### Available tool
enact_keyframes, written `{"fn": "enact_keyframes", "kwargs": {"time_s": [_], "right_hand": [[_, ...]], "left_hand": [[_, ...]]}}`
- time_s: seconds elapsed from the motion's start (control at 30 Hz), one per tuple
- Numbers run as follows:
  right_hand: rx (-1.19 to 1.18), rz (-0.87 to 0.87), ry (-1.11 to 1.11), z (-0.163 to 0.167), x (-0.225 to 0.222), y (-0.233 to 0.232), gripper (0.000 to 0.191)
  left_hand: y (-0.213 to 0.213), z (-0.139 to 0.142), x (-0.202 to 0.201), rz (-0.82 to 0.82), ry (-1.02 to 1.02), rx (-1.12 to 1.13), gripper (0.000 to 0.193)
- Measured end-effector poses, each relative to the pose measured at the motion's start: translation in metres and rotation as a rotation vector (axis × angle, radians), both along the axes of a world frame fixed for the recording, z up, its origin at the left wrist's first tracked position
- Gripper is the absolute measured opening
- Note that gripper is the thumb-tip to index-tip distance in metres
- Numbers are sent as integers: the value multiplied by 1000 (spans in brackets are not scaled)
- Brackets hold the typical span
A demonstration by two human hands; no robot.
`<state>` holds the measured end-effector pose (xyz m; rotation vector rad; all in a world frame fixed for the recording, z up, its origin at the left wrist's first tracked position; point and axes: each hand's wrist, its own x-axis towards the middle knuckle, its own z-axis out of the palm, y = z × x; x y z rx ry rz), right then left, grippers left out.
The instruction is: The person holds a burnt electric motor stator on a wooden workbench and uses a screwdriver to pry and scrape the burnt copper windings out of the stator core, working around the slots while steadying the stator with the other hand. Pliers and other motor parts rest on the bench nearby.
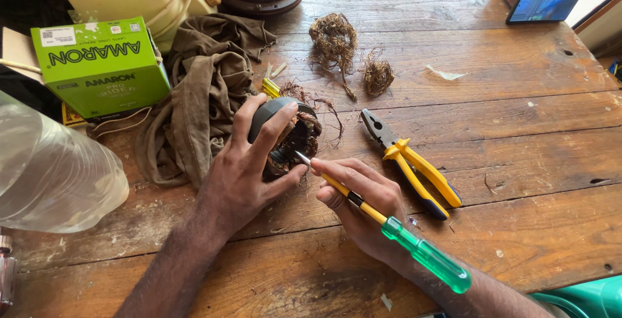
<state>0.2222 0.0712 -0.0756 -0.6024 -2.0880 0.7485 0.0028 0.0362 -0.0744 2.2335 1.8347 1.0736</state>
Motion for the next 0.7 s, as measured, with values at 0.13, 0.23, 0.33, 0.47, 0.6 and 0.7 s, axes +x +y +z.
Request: {"fn": "enact_keyframes", "kwargs": {"time_s": [0.13, 0.23, 0.33, 0.47, 0.6, 0.7], "right_hand": [[1, 11, 5, 1, -2, 0, 37], [6, 16, -5, 2, -3, 0, 37], [3, 12, -14, 3, -3, 0, 37], [-8, 20, -19, 3, -3, -1, 38], [18, 26, -16, 3, -3, -1, 37], [11, 26, -19, 4, -3, -1, 37]], "left_hand": [[-1, 0, -2, -11, 11, 29, 87], [0, 0, -4, -7, 25, 26, 87], [1, -1, -5, -11, 30, 20, 87], [0, -1, -5, -11, 26, 14, 87], [0, 0, -4, -14, 18, 9, 86], [-1, 1, -4, -16, 15, 1, 86]]}}
